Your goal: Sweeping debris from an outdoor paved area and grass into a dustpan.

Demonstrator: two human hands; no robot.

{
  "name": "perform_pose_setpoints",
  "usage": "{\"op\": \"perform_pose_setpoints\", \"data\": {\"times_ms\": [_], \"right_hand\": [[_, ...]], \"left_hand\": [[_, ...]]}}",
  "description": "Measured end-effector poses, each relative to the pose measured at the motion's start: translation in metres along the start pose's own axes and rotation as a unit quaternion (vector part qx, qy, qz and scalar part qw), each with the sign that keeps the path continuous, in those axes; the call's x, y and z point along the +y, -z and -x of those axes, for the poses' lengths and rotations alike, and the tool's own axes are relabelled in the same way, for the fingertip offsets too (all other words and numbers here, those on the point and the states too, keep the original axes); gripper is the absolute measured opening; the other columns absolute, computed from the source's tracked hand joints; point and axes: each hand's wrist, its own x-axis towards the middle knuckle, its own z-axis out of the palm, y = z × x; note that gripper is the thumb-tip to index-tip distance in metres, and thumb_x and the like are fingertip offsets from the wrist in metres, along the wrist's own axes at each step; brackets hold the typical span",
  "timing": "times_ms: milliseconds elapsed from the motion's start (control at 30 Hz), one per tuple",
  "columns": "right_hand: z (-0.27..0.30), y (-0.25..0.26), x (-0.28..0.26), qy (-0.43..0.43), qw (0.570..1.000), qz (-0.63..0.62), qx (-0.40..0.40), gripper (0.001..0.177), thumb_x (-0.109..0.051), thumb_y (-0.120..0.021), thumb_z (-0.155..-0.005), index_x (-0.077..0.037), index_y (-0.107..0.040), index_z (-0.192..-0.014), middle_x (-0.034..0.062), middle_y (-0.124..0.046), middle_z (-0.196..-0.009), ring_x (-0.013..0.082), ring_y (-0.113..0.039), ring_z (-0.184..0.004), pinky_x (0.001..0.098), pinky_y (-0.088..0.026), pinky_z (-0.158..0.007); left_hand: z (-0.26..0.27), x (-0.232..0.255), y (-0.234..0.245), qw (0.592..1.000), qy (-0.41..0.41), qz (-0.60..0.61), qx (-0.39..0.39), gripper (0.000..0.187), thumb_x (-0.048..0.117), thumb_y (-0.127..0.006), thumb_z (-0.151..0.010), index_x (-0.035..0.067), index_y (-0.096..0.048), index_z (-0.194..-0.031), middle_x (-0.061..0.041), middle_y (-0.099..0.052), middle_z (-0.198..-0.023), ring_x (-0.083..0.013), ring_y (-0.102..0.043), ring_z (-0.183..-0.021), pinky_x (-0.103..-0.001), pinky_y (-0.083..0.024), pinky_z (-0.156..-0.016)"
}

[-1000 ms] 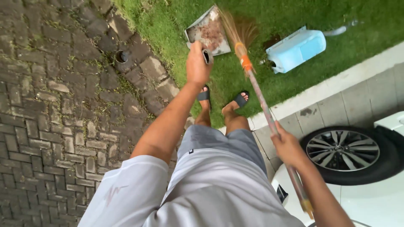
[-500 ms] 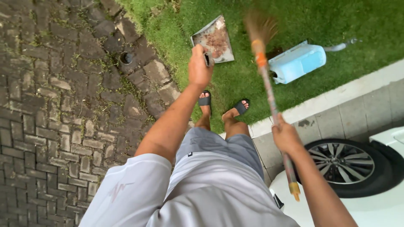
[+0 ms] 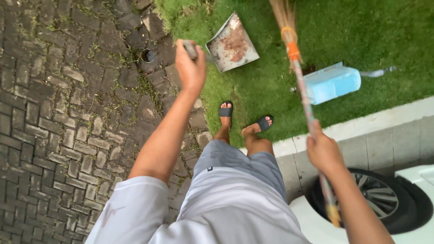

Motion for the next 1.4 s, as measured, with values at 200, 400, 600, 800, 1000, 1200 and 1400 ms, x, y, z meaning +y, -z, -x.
{"op": "perform_pose_setpoints", "data": {"times_ms": [200, 400, 600, 800, 1000, 1200, 1400], "right_hand": [[-0.018, -0.049, -0.036, 0.101, 0.992, -0.004, -0.073, 0.061, -0.022, -0.036, -0.109, -0.014, -0.013, -0.165, 0.0118, -0.061, -0.062, 0.017, -0.052, -0.042, 0.0263, -0.045, -0.034], [0.052, -0.048, 0.043, 0.062, 0.986, -0.15, -0.024, 0.064, -0.026, -0.053, -0.095, -0.026, -0.042, -0.158, 0.0088, -0.076, -0.126, 0.0266, -0.077, -0.092, 0.0376, -0.057, -0.08], [-0.005, -0.057, 0.014, 0.048, 0.998, 0.013, 0.038, 0.066, -0.024, -0.041, -0.103, -0.01, -0.024, -0.165, 0.0237, -0.075, -0.079, 0.0333, -0.072, -0.06, 0.0433, -0.063, -0.058], [-0.018, -0.07, 0.019, 0.061, 0.959, -0.267, -0.07, 0.065, -0.018, -0.053, -0.099, -0.019, -0.038, -0.162, 0.0085, -0.058, -0.069, 0.0178, -0.045, -0.053, 0.0324, -0.035, -0.047], [0.058, -0.05, 0.098, 0.069, 0.938, -0.339, -0.036, 0.068, -0.01, -0.056, -0.096, -0.023, -0.042, -0.161, 0.0116, -0.053, -0.058, 0.0199, -0.041, -0.043, 0.0328, -0.031, -0.039], [0.07, -0.02, 0.082, 0.116, 0.948, -0.295, -0.002, 0.066, -0.01, -0.057, -0.094, -0.022, -0.048, -0.158, 0.0087, -0.054, -0.059, 0.0181, -0.041, -0.047, 0.0308, -0.032, -0.043], [0.038, 0.013, 0.001, 0.168, 0.985, -0.045, -0.01, 0.065, -0.029, -0.045, -0.1, -0.028, -0.031, -0.164, 0.0092, -0.067, -0.063, 0.018, -0.052, -0.047, 0.0324, -0.037, -0.043]], "left_hand": [[0.011, -0.052, -0.067, 0.998, 0.03, -0.031, -0.036, 0.04, -0.008, -0.069, -0.086, 0.009, -0.043, -0.112, -0.01, -0.06, -0.116, -0.0309, -0.073, -0.095, -0.045, -0.071, -0.087], [0.013, -0.057, -0.048, 0.997, -0.047, -0.047, -0.026, 0.049, -0.004, -0.073, -0.078, 0.01, -0.044, -0.114, -0.012, -0.058, -0.113, -0.0351, -0.068, -0.096, -0.048, -0.057, -0.083], [0.001, -0.056, -0.038, 0.998, 0.006, -0.04, -0.051, 0.04, -0.006, -0.071, -0.085, 0.01, -0.044, -0.109, -0.01, -0.061, -0.109, -0.0313, -0.07, -0.097, -0.045, -0.067, -0.088], [0.001, -0.064, -0.044, 0.999, -0.03, -0.027, -0.025, 0.044, -0.007, -0.068, -0.078, 0.009, -0.045, -0.112, -0.011, -0.06, -0.107, -0.0313, -0.068, -0.087, -0.046, -0.062, -0.077], [-0.01, -0.046, -0.002, 0.999, -0.014, 0.05, 0.007, 0.023, -0.009, -0.053, -0.091, 0.013, -0.044, -0.09, -0.001, -0.047, -0.08, -0.0133, -0.046, -0.07, -0.027, -0.054, -0.069], [-0.013, -0.026, 0.072, 0.993, -0.05, 0.02, 0.1, 0.014, 0.0, -0.061, -0.091, 0.006, -0.055, -0.102, -0.008, -0.07, -0.088, -0.019, -0.073, -0.073, -0.035, -0.061, -0.067], [-0.038, -0.033, 0.11, 0.976, -0.103, -0.032, 0.191, 0.016, 0.008, -0.065, -0.091, 0.006, -0.059, -0.105, -0.008, -0.072, -0.092, -0.0273, -0.069, -0.073, -0.039, -0.055, -0.073]]}}
